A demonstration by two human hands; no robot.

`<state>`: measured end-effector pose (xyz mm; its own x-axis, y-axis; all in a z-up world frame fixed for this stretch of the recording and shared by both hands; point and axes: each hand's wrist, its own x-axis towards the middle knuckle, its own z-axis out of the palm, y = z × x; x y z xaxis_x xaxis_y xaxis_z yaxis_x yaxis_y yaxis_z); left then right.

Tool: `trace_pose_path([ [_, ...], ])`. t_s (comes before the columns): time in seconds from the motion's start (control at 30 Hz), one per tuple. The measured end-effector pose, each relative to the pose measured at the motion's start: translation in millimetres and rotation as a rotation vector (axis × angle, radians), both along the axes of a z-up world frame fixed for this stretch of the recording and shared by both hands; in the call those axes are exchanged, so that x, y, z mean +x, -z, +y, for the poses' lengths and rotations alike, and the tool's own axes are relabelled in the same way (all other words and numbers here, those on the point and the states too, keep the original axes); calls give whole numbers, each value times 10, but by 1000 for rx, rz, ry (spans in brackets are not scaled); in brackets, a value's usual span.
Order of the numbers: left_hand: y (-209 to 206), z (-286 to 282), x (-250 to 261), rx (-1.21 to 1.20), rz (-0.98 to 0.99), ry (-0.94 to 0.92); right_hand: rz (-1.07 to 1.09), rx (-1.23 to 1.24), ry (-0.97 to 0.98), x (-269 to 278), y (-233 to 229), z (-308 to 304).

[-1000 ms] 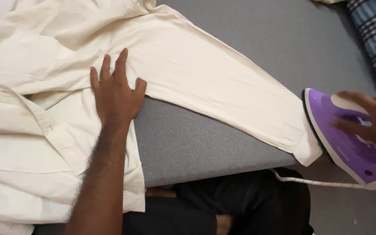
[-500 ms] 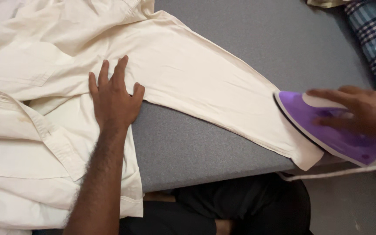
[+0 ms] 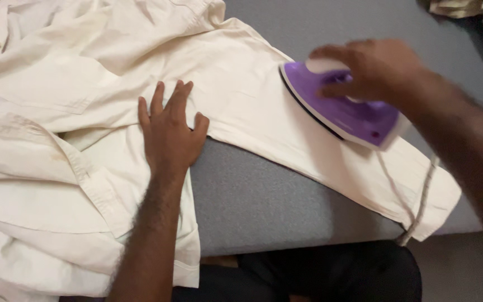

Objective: The person irons a white shirt on a gray ironing board using a purple and white iron. They smooth the fabric with one hand while moving the iron back and forth, then reposition the shirt to iron different sections.

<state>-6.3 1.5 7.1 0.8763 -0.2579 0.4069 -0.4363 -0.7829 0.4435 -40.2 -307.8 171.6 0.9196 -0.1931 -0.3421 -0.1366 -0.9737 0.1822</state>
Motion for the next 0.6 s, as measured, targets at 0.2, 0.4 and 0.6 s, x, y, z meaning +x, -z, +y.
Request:
trace_pose_path([
  [0.2, -24, 2, -5, -41, -16, 6, -128, -70, -25, 658, 138, 268],
  [0.4, -23, -7, -11, -65, -15, -2, -270, -8, -197, 896, 215, 208],
  [0.6, -41, -4, -13, -70, -3, 0, -116, -1, -157, 657, 50, 428],
])
